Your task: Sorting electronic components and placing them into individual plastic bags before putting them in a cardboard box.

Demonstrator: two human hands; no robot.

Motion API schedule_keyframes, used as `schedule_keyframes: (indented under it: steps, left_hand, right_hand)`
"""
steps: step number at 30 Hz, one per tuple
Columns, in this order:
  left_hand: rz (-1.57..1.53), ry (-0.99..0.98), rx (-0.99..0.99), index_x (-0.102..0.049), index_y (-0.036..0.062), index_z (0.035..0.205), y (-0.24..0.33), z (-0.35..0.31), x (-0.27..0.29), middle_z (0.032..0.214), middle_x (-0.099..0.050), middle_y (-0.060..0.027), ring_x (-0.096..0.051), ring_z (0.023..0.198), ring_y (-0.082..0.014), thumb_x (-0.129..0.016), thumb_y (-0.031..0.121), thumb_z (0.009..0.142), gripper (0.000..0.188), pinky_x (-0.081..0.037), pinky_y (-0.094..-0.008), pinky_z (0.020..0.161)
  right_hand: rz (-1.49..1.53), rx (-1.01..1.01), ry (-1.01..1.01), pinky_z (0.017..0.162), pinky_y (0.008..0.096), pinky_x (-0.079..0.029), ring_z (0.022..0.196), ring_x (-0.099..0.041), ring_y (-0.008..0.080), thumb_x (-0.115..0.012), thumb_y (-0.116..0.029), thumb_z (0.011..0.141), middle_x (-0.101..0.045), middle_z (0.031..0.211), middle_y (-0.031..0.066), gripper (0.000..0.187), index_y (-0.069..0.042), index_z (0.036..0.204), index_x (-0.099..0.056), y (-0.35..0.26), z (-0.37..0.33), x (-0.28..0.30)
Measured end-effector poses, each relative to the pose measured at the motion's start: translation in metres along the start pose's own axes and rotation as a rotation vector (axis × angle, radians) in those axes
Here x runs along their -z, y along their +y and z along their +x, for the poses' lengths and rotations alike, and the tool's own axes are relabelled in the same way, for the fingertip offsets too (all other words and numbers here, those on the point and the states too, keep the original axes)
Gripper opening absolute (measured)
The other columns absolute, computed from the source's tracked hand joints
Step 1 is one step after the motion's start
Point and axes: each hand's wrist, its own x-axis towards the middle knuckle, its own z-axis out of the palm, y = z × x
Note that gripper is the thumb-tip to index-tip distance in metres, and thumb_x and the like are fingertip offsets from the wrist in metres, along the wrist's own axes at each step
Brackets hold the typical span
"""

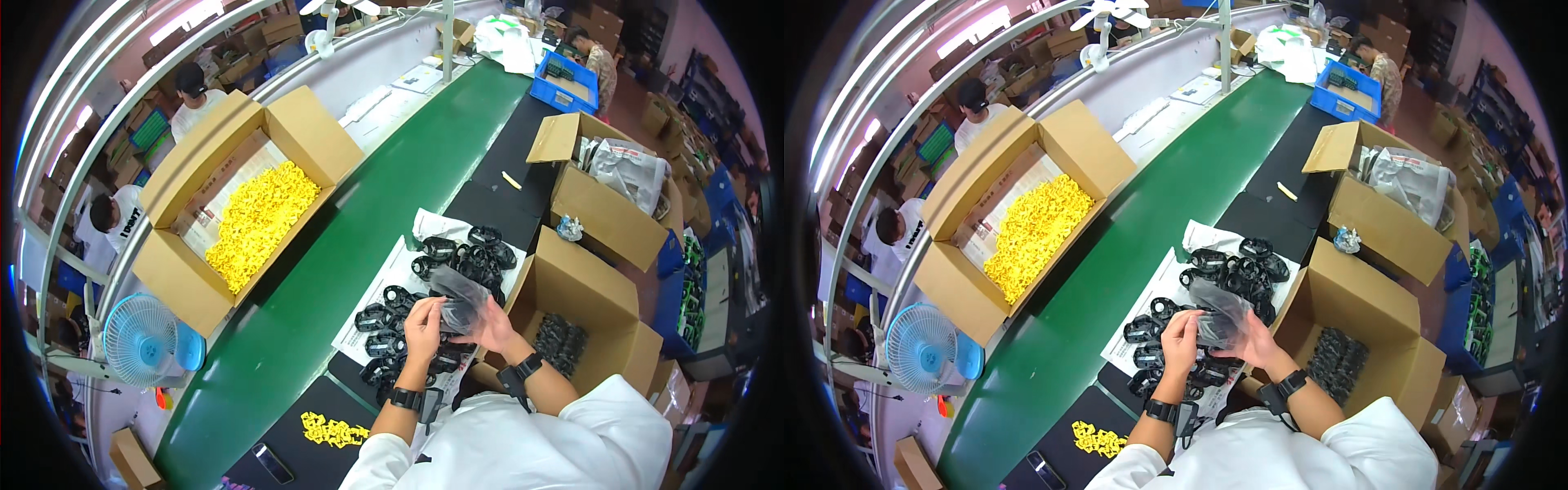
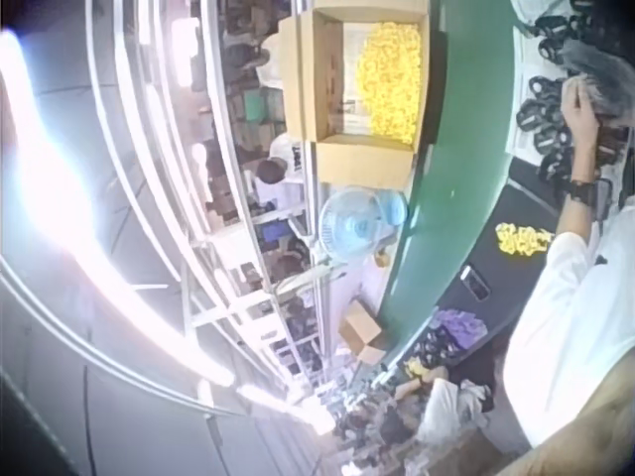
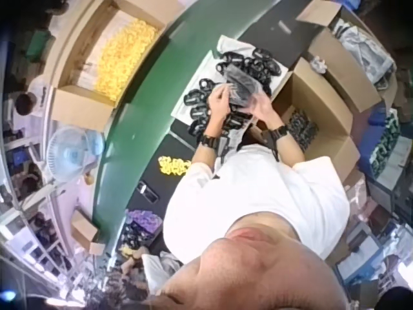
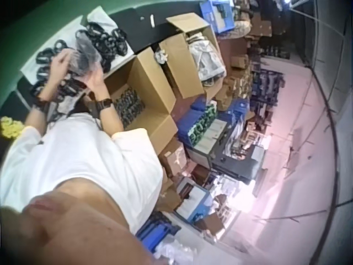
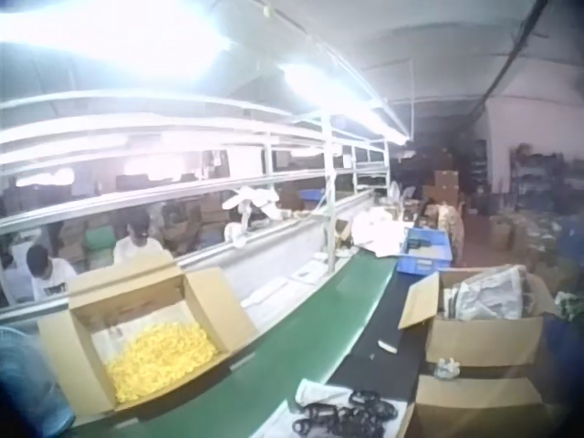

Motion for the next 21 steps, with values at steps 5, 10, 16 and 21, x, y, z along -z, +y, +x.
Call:
schedule_keyframes:
  steps: [5,10,16,21]
  left_hand:
    - [0.069,0.157,0.051,-0.062,-0.0023,0.089,-0.011,0.011,0.002,0.084,-0.063,-0.0072,-0.057,0.078,-0.0126,-0.048,0.009,0.094,0.018,-0.045,-0.0259,0.073]
    - [0.023,0.09,0.127,-0.057,0.0006,0.082,-0.039,0.012,0.011,0.071,-0.055,-0.0001,-0.044,0.065,-0.0063,-0.046,0.014,0.097,0.023,-0.038,-0.0239,0.059]
    - [0.036,0.25,0.258,-0.043,0.0022,0.064,-0.069,0.007,0.038,0.057,-0.043,-0.0003,-0.036,0.057,-0.0077,-0.057,0.016,0.093,0.035,-0.033,-0.0282,0.052]
    - [-0.228,0.42,0.323,-0.037,0.0114,0.064,-0.076,0.022,0.069,0.06,-0.039,0.0066,-0.035,0.055,-0.0018,-0.064,0.003,0.087,0.036,-0.03,-0.0204,0.049]
  right_hand:
    - [-0.151,0.011,0.179,0.09,0.0437,-0.049,0.108,-0.058,0.0213,-0.049,-0.04,0.095,-0.059,0.118,0.0061,0.041,-0.011,0.124,-0.051,0.012,0.035,0.028]
    - [-0.493,-0.05,0.413,0.084,0.0339,-0.048,0.097,-0.058,0.0115,-0.055,-0.025,0.094,-0.061,0.104,-0.0016,0.021,-0.012,0.109,-0.06,0.014,0.047,0.034]
    - [-0.687,-0.075,0.589,0.089,0.0372,-0.044,0.105,-0.053,0.0106,-0.058,-0.028,0.092,-0.059,0.109,-0.0024,0.021,-0.014,0.107,-0.061,-0.004,0.053,0.02]
    - [-1.272,0.115,0.462,0.079,0.0277,-0.05,0.09,-0.064,0.0144,-0.066,-0.018,0.087,-0.067,0.096,0.0055,0.022,-0.002,0.102,-0.062,-0.008,0.095,0.006]
